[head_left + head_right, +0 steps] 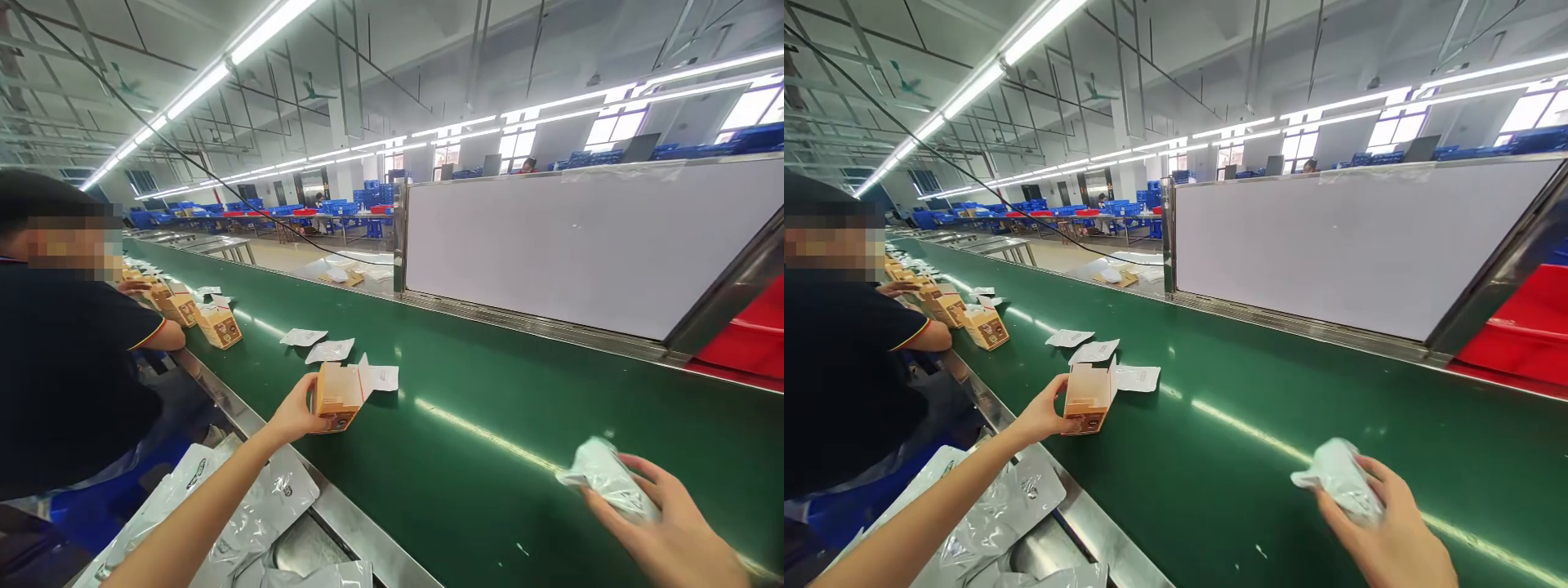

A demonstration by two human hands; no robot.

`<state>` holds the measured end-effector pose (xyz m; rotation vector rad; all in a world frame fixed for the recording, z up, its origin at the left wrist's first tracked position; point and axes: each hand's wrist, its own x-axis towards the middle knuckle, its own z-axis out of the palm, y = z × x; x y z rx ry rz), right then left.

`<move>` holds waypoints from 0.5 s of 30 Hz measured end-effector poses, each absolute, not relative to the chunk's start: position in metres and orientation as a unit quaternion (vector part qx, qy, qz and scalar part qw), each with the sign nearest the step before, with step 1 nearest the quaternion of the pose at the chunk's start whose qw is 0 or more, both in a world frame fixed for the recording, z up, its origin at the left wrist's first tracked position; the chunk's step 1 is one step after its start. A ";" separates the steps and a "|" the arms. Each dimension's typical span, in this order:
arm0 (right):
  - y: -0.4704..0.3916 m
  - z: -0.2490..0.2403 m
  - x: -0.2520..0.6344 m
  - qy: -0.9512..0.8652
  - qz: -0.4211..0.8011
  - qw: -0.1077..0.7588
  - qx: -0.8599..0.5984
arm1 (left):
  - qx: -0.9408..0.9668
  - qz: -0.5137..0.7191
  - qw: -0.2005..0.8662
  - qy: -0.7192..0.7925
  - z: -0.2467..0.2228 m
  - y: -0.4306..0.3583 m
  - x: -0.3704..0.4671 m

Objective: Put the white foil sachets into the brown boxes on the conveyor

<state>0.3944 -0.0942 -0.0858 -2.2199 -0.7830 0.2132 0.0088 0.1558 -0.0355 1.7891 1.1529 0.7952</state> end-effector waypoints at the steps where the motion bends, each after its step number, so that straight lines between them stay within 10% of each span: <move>1: -0.094 -0.064 0.373 -0.358 0.107 0.417 -0.829 | 0.732 0.318 0.397 0.454 -0.030 0.145 0.014; 8: -0.077 0.049 0.280 -0.769 0.258 0.400 -0.426 | 0.844 0.302 0.242 0.371 -0.008 0.071 0.054; 15: -0.057 0.031 0.280 -0.643 0.236 0.340 -0.645 | 0.871 0.360 0.153 0.297 -0.021 0.035 0.067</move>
